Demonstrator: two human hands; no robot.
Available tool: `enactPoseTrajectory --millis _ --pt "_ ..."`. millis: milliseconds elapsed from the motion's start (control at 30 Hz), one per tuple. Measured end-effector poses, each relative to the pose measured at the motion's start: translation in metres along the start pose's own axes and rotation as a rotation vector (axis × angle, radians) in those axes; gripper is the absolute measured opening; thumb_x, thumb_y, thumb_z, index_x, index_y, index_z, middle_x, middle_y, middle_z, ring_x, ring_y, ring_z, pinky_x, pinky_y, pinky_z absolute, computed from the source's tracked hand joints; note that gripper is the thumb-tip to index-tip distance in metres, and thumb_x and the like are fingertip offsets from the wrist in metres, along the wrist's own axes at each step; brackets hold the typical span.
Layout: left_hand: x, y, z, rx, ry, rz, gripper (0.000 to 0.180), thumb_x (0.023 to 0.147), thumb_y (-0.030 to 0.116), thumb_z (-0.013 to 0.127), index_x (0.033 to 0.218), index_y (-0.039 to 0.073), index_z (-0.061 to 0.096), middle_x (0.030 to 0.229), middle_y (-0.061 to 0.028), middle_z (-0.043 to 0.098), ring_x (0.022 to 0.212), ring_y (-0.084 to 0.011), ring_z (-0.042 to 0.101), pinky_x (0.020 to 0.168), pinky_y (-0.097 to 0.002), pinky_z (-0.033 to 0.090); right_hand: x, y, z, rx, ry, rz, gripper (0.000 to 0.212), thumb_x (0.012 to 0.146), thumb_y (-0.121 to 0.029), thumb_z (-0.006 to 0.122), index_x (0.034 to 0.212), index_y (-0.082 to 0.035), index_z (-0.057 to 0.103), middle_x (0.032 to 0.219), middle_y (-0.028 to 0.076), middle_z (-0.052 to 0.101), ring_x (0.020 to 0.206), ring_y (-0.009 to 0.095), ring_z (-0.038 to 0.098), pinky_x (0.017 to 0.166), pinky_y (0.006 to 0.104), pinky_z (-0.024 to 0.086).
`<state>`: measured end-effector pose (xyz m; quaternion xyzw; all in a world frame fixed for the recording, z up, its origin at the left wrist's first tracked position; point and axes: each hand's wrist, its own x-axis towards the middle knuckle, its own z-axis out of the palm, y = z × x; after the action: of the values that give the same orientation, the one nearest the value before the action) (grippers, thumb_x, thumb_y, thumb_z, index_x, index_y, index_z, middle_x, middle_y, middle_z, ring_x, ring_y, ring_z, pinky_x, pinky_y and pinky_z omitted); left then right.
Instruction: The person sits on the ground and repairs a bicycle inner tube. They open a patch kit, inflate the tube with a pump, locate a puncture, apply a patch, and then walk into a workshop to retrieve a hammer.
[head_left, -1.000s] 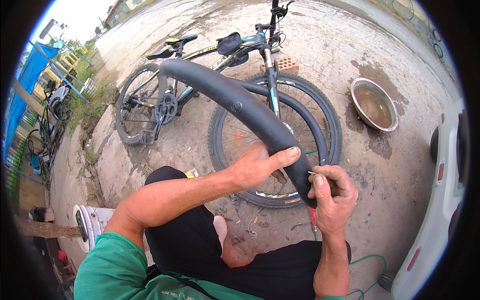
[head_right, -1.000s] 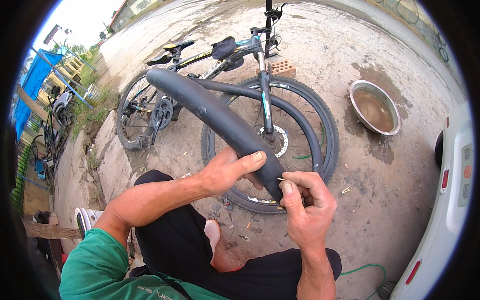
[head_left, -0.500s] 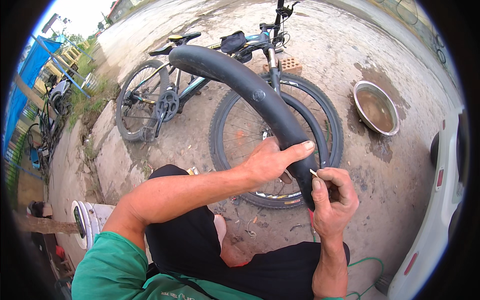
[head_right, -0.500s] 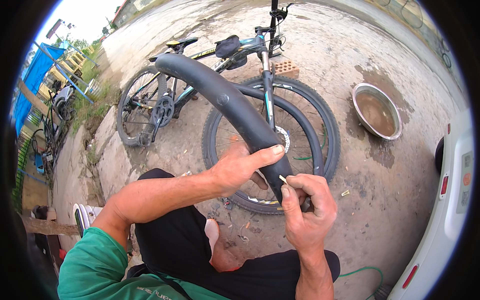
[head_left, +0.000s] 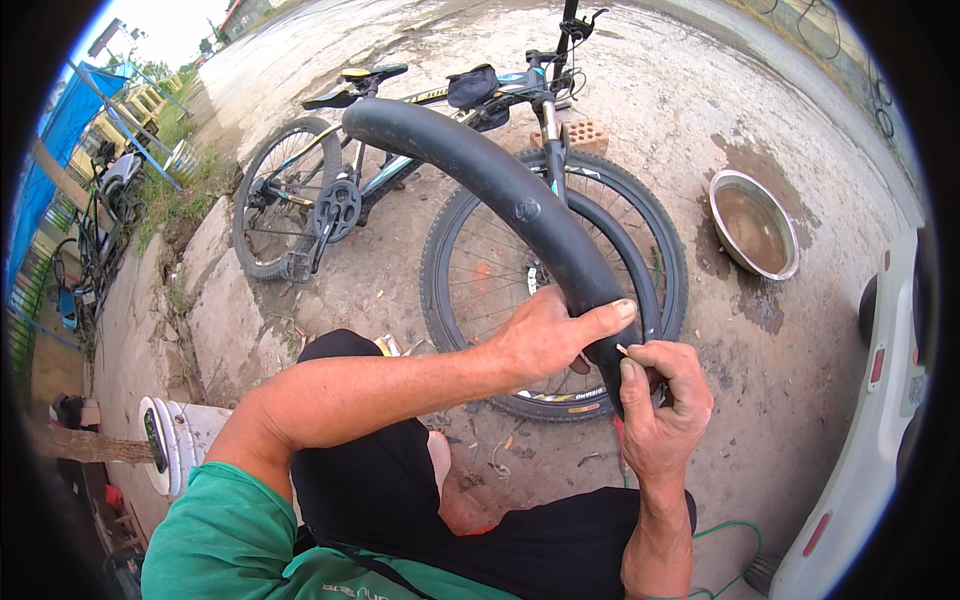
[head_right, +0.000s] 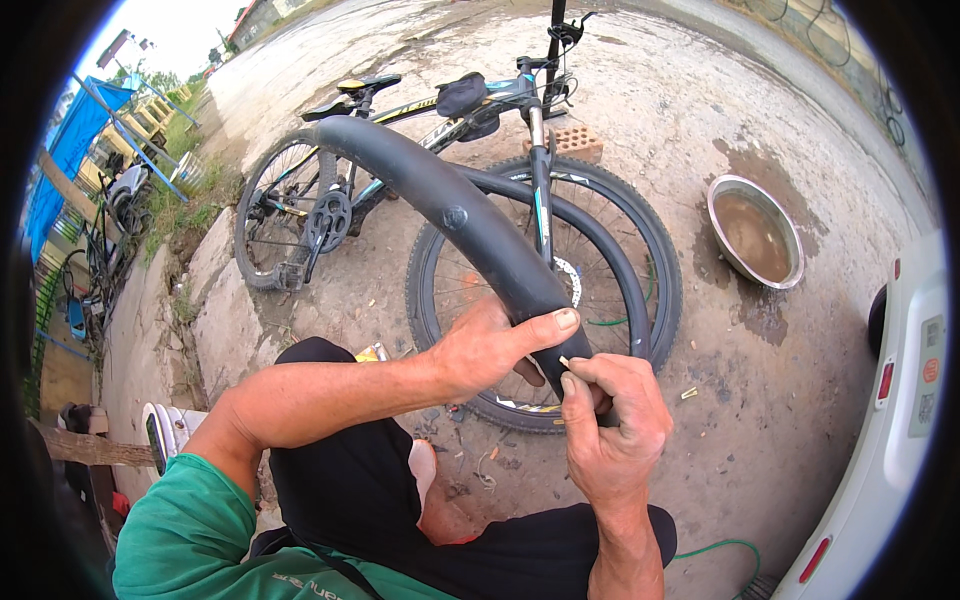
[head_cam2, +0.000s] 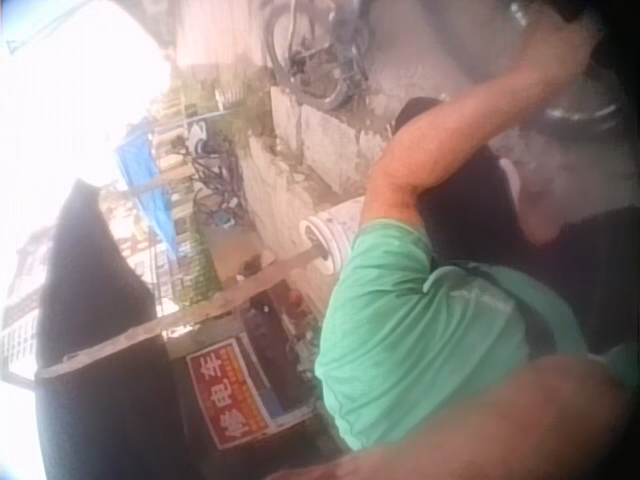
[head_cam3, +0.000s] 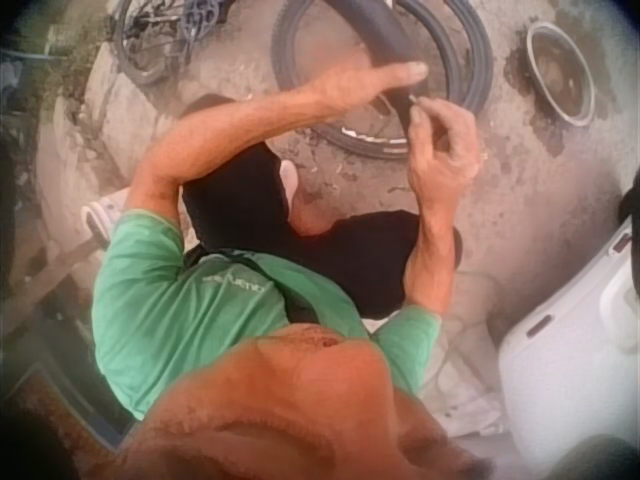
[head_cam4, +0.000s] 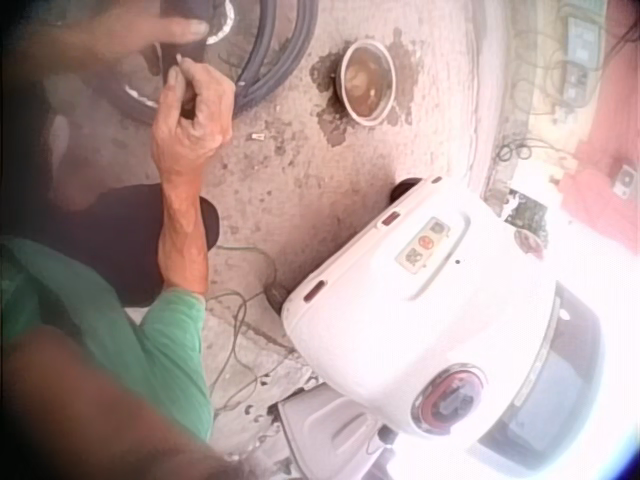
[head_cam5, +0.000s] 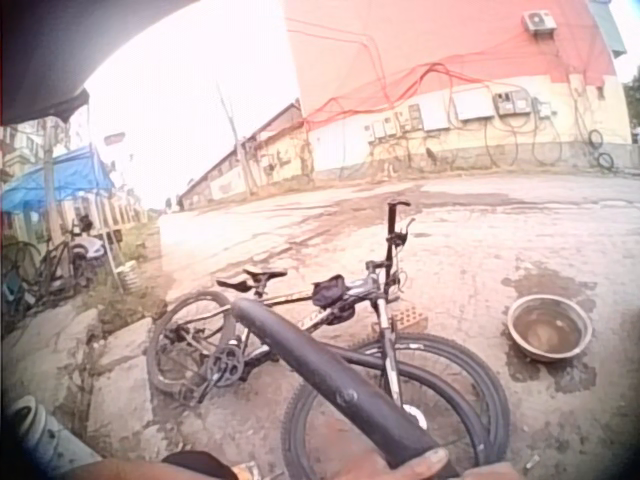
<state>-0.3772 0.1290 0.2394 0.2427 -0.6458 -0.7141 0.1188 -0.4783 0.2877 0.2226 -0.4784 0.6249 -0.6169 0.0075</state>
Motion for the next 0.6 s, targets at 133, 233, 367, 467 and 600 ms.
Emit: enactPoseTrajectory --millis 133,233,367,467,600 --pt "0.0007 -0.0017 -0.0016 0.023 -0.019 -0.004 0.052 0.101 0.05 0.067 0.111 0.0 0.068 0.096 -0.0084 0.069 0.085 -0.016 0.069 0.065 -0.0309 0.058 0.0006 -0.0003 0.0 -0.037 -0.011 -0.009 0.022 0.087 0.01 0.077 0.105 -0.001 0.073 0.098 0.008 0.067 0.066 0.008 0.056 0.057 0.0257 0.045" --pt "-0.0001 0.0029 -0.0023 0.045 -0.047 -0.027 0.047 0.103 0.048 0.066 0.111 0.002 0.065 0.099 -0.0073 0.067 0.09 -0.0149 0.069 0.07 -0.0307 0.06 0.0008 -0.0004 -0.0002 -0.061 -0.011 -0.007 0.023 0.086 0.01 0.077 0.105 -0.002 0.073 0.097 0.007 0.067 0.066 0.008 0.057 0.057 0.0258 0.046" --pt "0.0005 -0.0011 -0.003 0.053 -0.043 -0.013 0.047 0.103 0.048 0.066 0.11 0.002 0.065 0.098 -0.0068 0.066 0.088 -0.0145 0.068 0.069 -0.03 0.059 0.0013 -0.0015 0.0027 -0.088 -0.006 -0.009 0.022 0.086 0.011 0.077 0.105 -0.002 0.073 0.097 0.008 0.068 0.067 0.01 0.059 0.058 0.0264 0.047" --pt "0.0009 -0.0013 -0.0028 0.066 -0.045 -0.012 0.047 0.103 0.048 0.066 0.11 0.002 0.065 0.097 -0.0066 0.066 0.088 -0.0144 0.068 0.069 -0.03 0.059 0.0013 -0.0001 0.0021 -0.102 -0.005 -0.005 0.021 0.086 0.01 0.077 0.104 -0.001 0.073 0.097 0.009 0.069 0.07 0.012 0.061 0.06 0.0275 0.049" --pt "0.002 -0.0047 -0.002 0.056 -0.043 -0.008 0.046 0.103 0.046 0.067 0.11 0.001 0.065 0.097 -0.0068 0.066 0.088 -0.0144 0.068 0.07 -0.031 0.059 0.0021 -0.0004 0.002 -0.122 -0.029 0.024 0.019 0.086 0.009 0.077 0.102 -0.001 0.072 0.095 0.01 0.07 0.074 0.017 0.065 0.063 0.0299 0.052"
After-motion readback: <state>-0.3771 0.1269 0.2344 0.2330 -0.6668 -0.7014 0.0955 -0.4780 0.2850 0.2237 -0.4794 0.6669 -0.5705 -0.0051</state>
